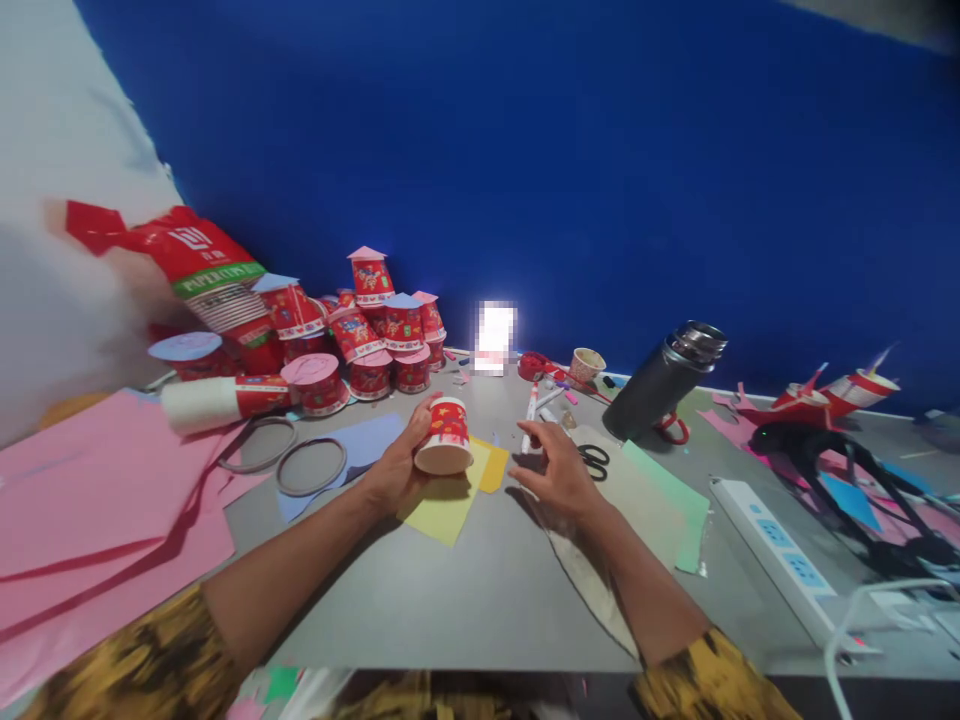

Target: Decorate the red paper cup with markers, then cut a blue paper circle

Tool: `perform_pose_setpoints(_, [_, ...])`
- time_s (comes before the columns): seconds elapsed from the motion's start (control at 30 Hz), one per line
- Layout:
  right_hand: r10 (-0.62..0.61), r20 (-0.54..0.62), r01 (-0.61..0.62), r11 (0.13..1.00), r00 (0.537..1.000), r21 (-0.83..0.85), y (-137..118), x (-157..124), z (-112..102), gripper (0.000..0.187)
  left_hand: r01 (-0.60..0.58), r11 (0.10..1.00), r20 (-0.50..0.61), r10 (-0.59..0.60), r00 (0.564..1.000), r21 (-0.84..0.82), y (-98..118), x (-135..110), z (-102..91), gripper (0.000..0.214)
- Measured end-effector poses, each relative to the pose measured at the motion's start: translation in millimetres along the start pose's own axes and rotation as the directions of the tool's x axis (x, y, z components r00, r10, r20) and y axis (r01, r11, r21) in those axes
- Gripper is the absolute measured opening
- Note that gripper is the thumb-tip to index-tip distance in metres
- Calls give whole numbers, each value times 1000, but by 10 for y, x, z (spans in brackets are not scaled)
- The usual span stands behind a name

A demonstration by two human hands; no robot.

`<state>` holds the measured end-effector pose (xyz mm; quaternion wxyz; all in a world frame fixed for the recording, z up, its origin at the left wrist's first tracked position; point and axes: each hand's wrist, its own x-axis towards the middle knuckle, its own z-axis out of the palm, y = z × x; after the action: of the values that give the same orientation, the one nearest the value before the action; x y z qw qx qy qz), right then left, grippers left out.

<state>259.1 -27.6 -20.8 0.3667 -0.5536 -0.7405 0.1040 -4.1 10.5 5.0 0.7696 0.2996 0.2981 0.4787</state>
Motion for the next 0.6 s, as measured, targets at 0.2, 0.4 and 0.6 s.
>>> perform_pose_setpoints(0.2, [-4, -154, 11, 999, 988, 47, -83, 23, 88, 32, -54, 989, 192, 27, 981, 135, 15, -53, -30, 99])
perform_pose_setpoints(0.4, [-22, -304, 51, 995, 952, 87, -46, 36, 105, 27, -60, 989, 250, 24, 968, 136, -9, -20, -49, 96])
perform_pose_setpoints(0.6, [54, -272, 33, 951, 961, 307, -88, -48, 164, 31, -7, 995, 275, -22, 961, 103, -109, 17, -128, 93])
